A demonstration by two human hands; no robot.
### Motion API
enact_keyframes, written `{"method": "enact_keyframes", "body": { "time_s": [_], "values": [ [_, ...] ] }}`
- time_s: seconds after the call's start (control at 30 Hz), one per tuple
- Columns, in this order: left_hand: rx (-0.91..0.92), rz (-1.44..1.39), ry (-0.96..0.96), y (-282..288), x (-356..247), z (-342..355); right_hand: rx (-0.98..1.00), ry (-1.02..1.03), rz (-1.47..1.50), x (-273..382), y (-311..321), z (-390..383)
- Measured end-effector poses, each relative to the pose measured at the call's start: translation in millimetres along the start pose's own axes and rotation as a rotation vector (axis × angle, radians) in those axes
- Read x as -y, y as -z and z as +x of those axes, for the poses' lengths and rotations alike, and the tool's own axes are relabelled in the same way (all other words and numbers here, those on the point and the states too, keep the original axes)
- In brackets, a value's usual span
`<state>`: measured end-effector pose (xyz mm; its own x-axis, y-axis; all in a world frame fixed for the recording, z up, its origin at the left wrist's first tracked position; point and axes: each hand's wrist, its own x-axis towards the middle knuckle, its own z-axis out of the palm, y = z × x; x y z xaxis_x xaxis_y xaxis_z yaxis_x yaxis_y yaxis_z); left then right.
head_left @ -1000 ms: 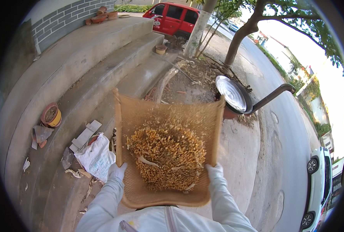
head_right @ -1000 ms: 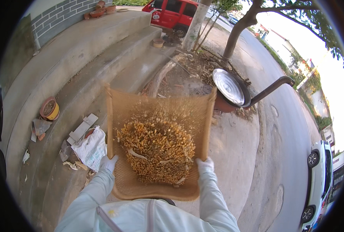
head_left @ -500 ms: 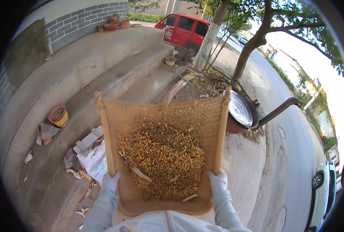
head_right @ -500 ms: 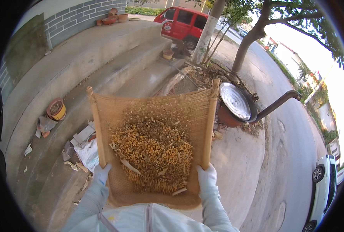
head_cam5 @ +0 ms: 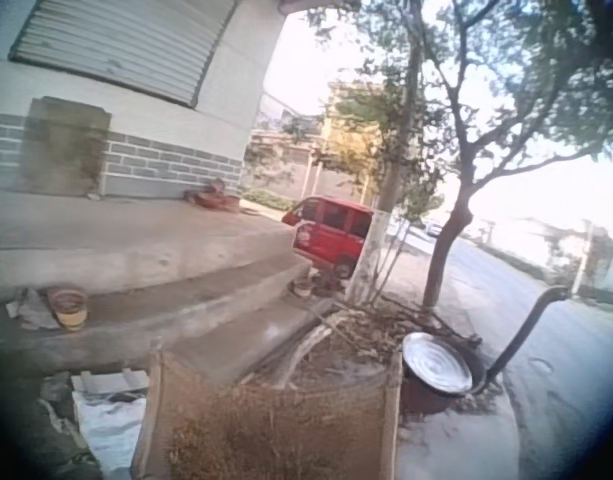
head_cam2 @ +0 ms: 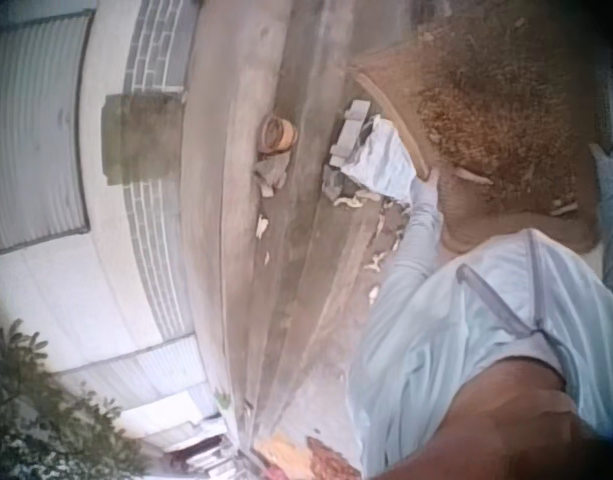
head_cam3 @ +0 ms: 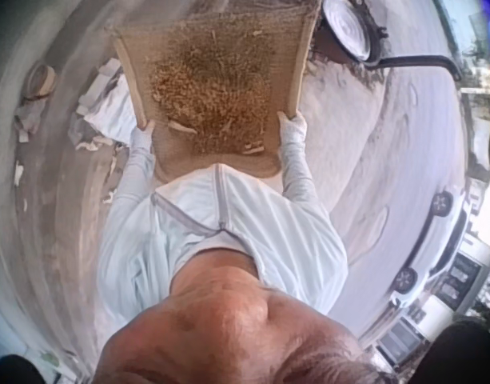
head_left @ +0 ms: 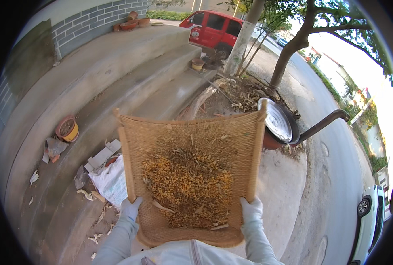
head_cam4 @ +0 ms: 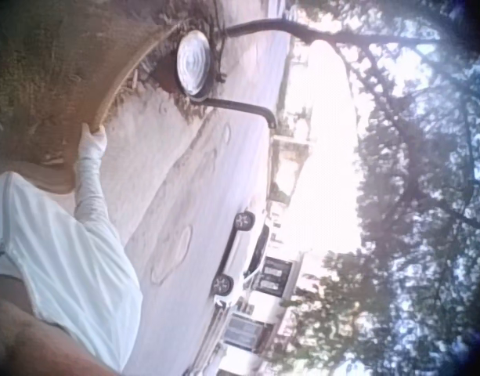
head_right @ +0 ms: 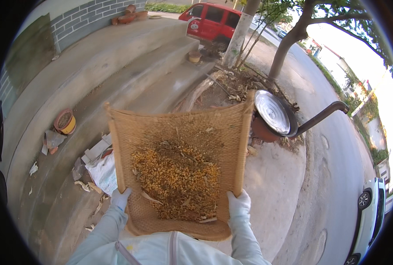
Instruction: The person scoops corn kernels from a pile on the street into a woven winnowing tray using a green dustpan. They then repeatedly toss and shake the tray to separate lighter chaff from the kernels, occasionally picking out debris by hand. The cleaned kernels remain in the tray as the person continues the process.
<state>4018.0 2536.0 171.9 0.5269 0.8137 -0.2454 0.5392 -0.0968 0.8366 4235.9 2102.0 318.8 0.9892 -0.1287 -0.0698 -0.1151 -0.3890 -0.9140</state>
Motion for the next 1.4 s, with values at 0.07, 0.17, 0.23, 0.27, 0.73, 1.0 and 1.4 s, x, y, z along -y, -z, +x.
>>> {"method": "enact_keyframes", "body": {
  "time_s": [0.07, 0.17, 0.23, 0.27, 0.73, 1.0, 1.4],
  "values": [
    [0.056, -0.059, 0.033, 14, -44, -13, -0.005, 0.043, -0.025, 12, 15, 8],
    [0.114, 0.067, 0.109, -6, -66, 14, 0.056, -0.19, 0.021, -17, -11, 49],
    [0.093, 0.218, 0.064, -26, -19, 44, 0.099, -0.301, -0.085, -65, -36, 73],
    [0.065, 0.241, 0.0, -25, 12, 49, 0.097, -0.274, -0.214, -95, -39, 69],
    [0.197, 0.002, 0.035, -7, -54, 21, -0.009, -0.064, 0.005, -22, 15, 27],
    [-0.082, 0.423, -0.378, -38, 48, 16, 0.065, -0.246, -0.29, -185, -10, 34],
    [0.216, -0.199, 0.129, -26, -54, 39, -0.037, -0.243, -0.108, -23, -5, 46]
  ]
}}
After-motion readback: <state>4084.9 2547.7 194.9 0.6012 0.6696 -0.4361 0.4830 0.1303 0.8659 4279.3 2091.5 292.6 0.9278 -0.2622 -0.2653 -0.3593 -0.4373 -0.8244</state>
